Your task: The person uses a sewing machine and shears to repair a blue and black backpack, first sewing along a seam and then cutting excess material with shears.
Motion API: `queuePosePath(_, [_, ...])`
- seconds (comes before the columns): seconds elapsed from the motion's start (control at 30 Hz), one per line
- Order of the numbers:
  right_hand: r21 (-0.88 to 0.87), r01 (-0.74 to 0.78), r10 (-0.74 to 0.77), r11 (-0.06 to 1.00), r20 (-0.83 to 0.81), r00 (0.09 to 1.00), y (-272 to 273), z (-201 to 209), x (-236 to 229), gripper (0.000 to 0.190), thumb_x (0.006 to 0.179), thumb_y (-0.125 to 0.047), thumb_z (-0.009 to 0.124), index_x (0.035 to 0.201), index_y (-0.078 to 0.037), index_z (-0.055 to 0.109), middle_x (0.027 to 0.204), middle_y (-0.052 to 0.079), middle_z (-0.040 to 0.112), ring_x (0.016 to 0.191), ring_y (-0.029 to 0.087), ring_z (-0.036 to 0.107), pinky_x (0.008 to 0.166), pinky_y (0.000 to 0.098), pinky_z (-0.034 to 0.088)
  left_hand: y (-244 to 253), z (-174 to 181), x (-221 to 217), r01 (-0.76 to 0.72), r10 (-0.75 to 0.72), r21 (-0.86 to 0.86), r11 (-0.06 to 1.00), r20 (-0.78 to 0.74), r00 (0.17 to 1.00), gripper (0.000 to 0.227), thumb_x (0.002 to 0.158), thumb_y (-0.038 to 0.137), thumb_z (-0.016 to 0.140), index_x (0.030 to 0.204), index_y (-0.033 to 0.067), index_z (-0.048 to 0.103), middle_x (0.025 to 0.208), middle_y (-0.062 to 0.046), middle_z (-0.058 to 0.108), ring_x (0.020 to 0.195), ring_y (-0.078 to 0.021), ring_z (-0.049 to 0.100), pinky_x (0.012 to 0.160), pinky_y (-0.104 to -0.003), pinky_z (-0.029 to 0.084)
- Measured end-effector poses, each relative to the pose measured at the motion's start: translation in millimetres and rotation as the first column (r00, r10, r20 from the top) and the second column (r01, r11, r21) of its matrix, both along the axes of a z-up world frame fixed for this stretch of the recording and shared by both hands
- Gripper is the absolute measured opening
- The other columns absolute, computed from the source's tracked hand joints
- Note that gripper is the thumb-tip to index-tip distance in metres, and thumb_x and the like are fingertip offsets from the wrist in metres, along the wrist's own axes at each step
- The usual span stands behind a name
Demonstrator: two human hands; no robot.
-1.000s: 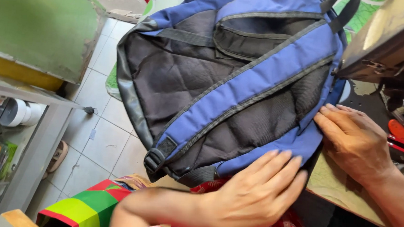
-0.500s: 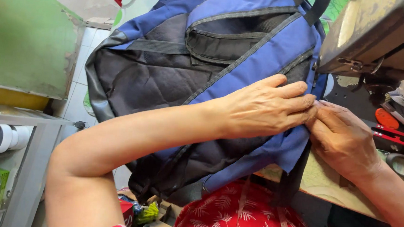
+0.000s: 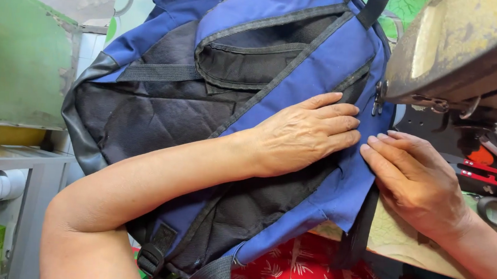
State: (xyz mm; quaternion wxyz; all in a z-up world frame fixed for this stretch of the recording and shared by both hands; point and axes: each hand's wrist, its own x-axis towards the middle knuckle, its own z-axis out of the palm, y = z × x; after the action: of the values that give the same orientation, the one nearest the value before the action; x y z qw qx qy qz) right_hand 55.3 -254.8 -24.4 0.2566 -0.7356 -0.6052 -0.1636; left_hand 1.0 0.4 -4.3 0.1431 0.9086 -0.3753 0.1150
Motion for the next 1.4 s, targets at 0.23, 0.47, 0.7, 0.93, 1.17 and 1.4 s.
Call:
queuePosePath(0.23, [0.008,0.029,-0.029,1.000,0.017,0.999,2.2,5.1,-3.7,0.021,0.101,0.002,0.058,0.110,0.005,0.077,0.113,0.018,0.075,0.105,0.034,0.071,0.105,0.0482,0.059,-7.2,8.9,2.2,-0.051,0.045,0.034,0.998,0.170,0.984,0.009,0.101,0.016,0.059,0.098,0.0121,0.067,0.106,-0.004,0.061,0.113,-0.0230,0.057,0.106,-0.040,0.042])
queuePosePath(0.47, [0.002,0.037,-0.037,0.999,0.018,0.999,1.8,5.2,-4.3,0.018,0.099,0.003,0.062,0.108,0.005,0.077,0.113,0.020,0.075,0.104,0.035,0.071,0.104,0.0488,0.059,-14.5,11.5,2.0,-0.092,0.076,0.069,0.993,0.209,0.975,0.014,0.102,0.016,0.056,0.109,0.0139,0.068,0.105,-0.001,0.056,0.099,-0.0214,0.055,0.098,-0.039,0.043])
queuePosePath(0.7, [-0.016,0.054,-0.054,0.998,0.041,0.998,1.0,3.1,-4.8,0.019,0.098,0.004,0.062,0.109,0.005,0.076,0.112,0.019,0.075,0.105,0.034,0.071,0.104,0.0483,0.060,-12.9,8.1,3.3,-0.071,0.049,0.104,0.992,0.199,0.979,0.017,0.104,0.017,0.055,0.112,0.0124,0.070,0.121,-0.003,0.066,0.109,-0.0219,0.056,0.102,-0.041,0.042])
queuePosePath(0.93, [-0.015,0.068,-0.067,0.998,0.051,0.996,-0.2,2.5,-5.6,0.018,0.097,0.002,0.062,0.107,0.004,0.077,0.111,0.017,0.075,0.105,0.034,0.072,0.103,0.0477,0.060,-10.2,7.3,4.2,-0.046,0.037,0.043,0.998,0.189,0.981,0.017,0.105,0.016,0.058,0.115,0.0082,0.069,0.115,-0.004,0.066,0.108,-0.0240,0.057,0.102,-0.042,0.042])
queuePosePath(1.17, [-0.035,0.061,-0.060,0.997,0.044,0.997,-1.9,0.7,-5.1,0.022,0.098,0.001,0.058,0.110,0.004,0.076,0.114,0.018,0.074,0.109,0.034,0.071,0.106,0.0484,0.058,-8.5,7.1,6.3,-0.023,0.015,0.050,0.998,0.145,0.989,0.019,0.104,0.016,0.058,0.118,0.0076,0.068,0.120,-0.005,0.068,0.112,-0.0249,0.057,0.104,-0.043,0.043])
queuePosePath(1.4, [-0.006,0.042,-0.042,0.999,0.005,0.999,0.4,4.3,-3.7,0.020,0.097,0.002,0.060,0.110,0.006,0.075,0.114,0.020,0.074,0.109,0.035,0.071,0.106,0.0501,0.058,-7.9,2.4,10.8,-0.018,0.007,0.061,0.998,0.172,0.985,0.019,0.105,0.017,0.059,0.119,0.0092,0.069,0.120,-0.004,0.069,0.112,-0.0251,0.057,0.104,-0.043,0.043])
